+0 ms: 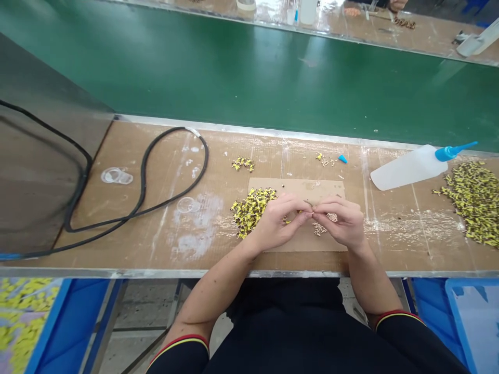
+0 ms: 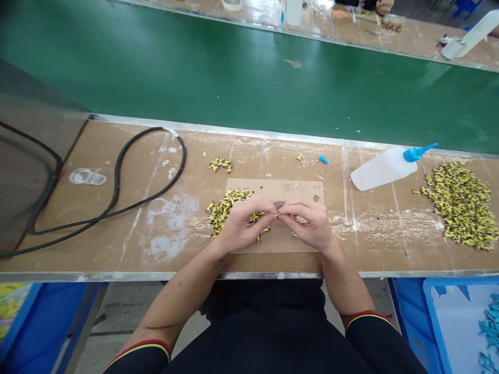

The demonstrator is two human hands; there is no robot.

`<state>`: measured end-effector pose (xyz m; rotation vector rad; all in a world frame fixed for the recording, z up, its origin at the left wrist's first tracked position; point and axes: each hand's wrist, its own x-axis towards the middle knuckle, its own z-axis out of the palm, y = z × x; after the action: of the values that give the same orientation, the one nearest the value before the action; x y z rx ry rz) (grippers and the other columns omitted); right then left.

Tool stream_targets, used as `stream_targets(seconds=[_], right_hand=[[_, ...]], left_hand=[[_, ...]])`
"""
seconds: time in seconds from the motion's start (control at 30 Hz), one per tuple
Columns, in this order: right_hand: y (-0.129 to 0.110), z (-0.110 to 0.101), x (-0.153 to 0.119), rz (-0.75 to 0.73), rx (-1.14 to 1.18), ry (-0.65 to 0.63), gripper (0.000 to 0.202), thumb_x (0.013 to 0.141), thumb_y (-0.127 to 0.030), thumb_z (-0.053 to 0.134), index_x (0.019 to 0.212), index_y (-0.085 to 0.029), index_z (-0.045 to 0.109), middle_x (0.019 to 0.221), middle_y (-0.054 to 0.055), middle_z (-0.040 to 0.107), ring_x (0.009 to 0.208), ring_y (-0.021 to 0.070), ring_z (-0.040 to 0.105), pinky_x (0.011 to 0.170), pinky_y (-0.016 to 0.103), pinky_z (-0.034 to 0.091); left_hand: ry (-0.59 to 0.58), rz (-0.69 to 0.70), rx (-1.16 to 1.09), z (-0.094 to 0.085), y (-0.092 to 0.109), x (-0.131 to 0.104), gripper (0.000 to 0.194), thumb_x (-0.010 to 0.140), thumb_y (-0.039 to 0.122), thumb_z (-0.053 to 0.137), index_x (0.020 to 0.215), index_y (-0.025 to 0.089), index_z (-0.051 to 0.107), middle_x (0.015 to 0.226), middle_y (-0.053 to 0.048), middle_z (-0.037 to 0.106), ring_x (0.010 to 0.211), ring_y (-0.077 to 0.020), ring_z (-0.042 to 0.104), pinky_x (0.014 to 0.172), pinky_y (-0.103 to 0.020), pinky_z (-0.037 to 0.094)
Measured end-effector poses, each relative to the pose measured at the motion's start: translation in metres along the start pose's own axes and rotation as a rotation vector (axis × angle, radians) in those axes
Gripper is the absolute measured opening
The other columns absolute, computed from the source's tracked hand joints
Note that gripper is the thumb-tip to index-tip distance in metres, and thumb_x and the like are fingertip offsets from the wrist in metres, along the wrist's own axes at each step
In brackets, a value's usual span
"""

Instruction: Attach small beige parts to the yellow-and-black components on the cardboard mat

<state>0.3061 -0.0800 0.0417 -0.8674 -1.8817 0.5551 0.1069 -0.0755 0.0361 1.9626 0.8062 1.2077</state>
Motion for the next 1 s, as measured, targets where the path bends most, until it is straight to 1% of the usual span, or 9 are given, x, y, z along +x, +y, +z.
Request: stream_targets(seconds=[0.13, 0.27, 0.33, 0.43, 0.5, 0.63, 0.73, 0.87, 1.0], right_hand=[[-0.002, 0.003, 0.0, -0.065, -0.04, 0.03, 0.015, 0.089, -0.009, 0.071, 0.093, -0.024, 0.073, 0.081, 0.002, 0.076, 0.071, 0.015, 0.072, 0.064, 0.028, 0.061], [-0.002, 0.006, 0.001, -0.091, -0.098, 0.04, 0.017, 0.09, -0.009, 0.068, 0.096, -0.024, 0.074, 0.081, 0.003, 0.076, 0.071, 0.0155, 0.072, 0.064, 0.029, 0.061], [-0.002, 0.005, 0.002, -0.104, -0.095, 0.033, 0.016, 0.09, -0.009, 0.068, 0.095, -0.023, 0.074, 0.08, 0.003, 0.077, 0.07, 0.0155, 0.072, 0.064, 0.029, 0.06], [-0.001, 0.001, 0.002, -0.099, -0.068, 0.007, 0.014, 0.09, -0.01, 0.067, 0.093, -0.023, 0.073, 0.079, 0.003, 0.076, 0.069, 0.0151, 0.071, 0.063, 0.028, 0.059], [0.002, -0.005, 0.002, -0.064, -0.077, -0.026, 0.012, 0.091, -0.011, 0.067, 0.092, -0.022, 0.072, 0.08, 0.003, 0.077, 0.068, 0.0146, 0.07, 0.061, 0.027, 0.057], [0.011, -0.016, 0.002, 0.01, -0.197, -0.147, 0.01, 0.094, -0.014, 0.063, 0.091, -0.02, 0.071, 0.079, 0.003, 0.076, 0.064, 0.0133, 0.066, 0.06, 0.027, 0.053], [0.017, -0.018, 0.001, 0.043, -0.323, -0.258, 0.013, 0.095, -0.016, 0.061, 0.087, -0.019, 0.071, 0.077, 0.003, 0.075, 0.064, 0.014, 0.065, 0.063, 0.028, 0.051], [0.02, -0.016, 0.001, 0.088, -0.412, -0.354, 0.016, 0.095, -0.019, 0.061, 0.084, -0.019, 0.072, 0.078, 0.003, 0.076, 0.067, 0.0148, 0.067, 0.064, 0.028, 0.048], [0.021, -0.016, 0.0, 0.139, -0.48, -0.409, 0.015, 0.094, -0.021, 0.062, 0.083, -0.021, 0.073, 0.077, 0.002, 0.075, 0.069, 0.0162, 0.067, 0.063, 0.028, 0.045]], left_hand=[[0.037, -0.076, -0.08, 0.003, 0.0, 0.0, 0.009, 0.096, 0.023, 0.064, 0.089, 0.021, 0.068, 0.083, -0.001, 0.077, 0.075, -0.0134, 0.068, 0.075, -0.027, 0.05], [0.023, -0.127, -0.091, 0.004, -0.002, 0.0, 0.012, 0.095, 0.024, 0.063, 0.086, 0.02, 0.07, 0.08, -0.001, 0.076, 0.072, -0.0135, 0.067, 0.073, -0.027, 0.051], [0.003, -0.154, -0.084, 0.004, -0.001, 0.001, 0.012, 0.094, 0.024, 0.063, 0.085, 0.02, 0.07, 0.079, -0.001, 0.076, 0.069, -0.0132, 0.066, 0.073, -0.027, 0.051], [-0.005, -0.173, -0.093, 0.004, 0.0, 0.001, 0.012, 0.094, 0.024, 0.064, 0.086, 0.02, 0.072, 0.081, -0.001, 0.077, 0.071, -0.0135, 0.067, 0.074, -0.027, 0.052], [0.042, -0.195, -0.098, 0.002, -0.003, 0.001, 0.012, 0.094, 0.026, 0.064, 0.089, 0.02, 0.073, 0.083, -0.002, 0.078, 0.074, -0.0143, 0.069, 0.074, -0.028, 0.053], [0.236, -0.299, -0.159, -0.004, -0.013, -0.002, 0.018, 0.098, 0.03, 0.06, 0.099, 0.02, 0.075, 0.089, -0.004, 0.079, 0.081, -0.0158, 0.072, 0.076, -0.029, 0.056], [0.347, -0.331, -0.226, -0.008, -0.018, -0.002, 0.017, 0.099, 0.031, 0.06, 0.098, 0.02, 0.073, 0.089, -0.005, 0.078, 0.083, -0.0146, 0.072, 0.076, -0.027, 0.057], [0.384, -0.298, -0.247, -0.008, -0.018, 0.0, 0.014, 0.098, 0.033, 0.063, 0.094, 0.019, 0.067, 0.092, -0.005, 0.076, 0.08, -0.012, 0.07, 0.072, -0.024, 0.057], [0.405, -0.265, -0.306, -0.005, -0.018, 0.001, 0.016, 0.096, 0.032, 0.066, 0.097, 0.022, 0.054, 0.09, -0.001, 0.074, 0.075, -0.0097, 0.068, 0.069, -0.023, 0.056]])
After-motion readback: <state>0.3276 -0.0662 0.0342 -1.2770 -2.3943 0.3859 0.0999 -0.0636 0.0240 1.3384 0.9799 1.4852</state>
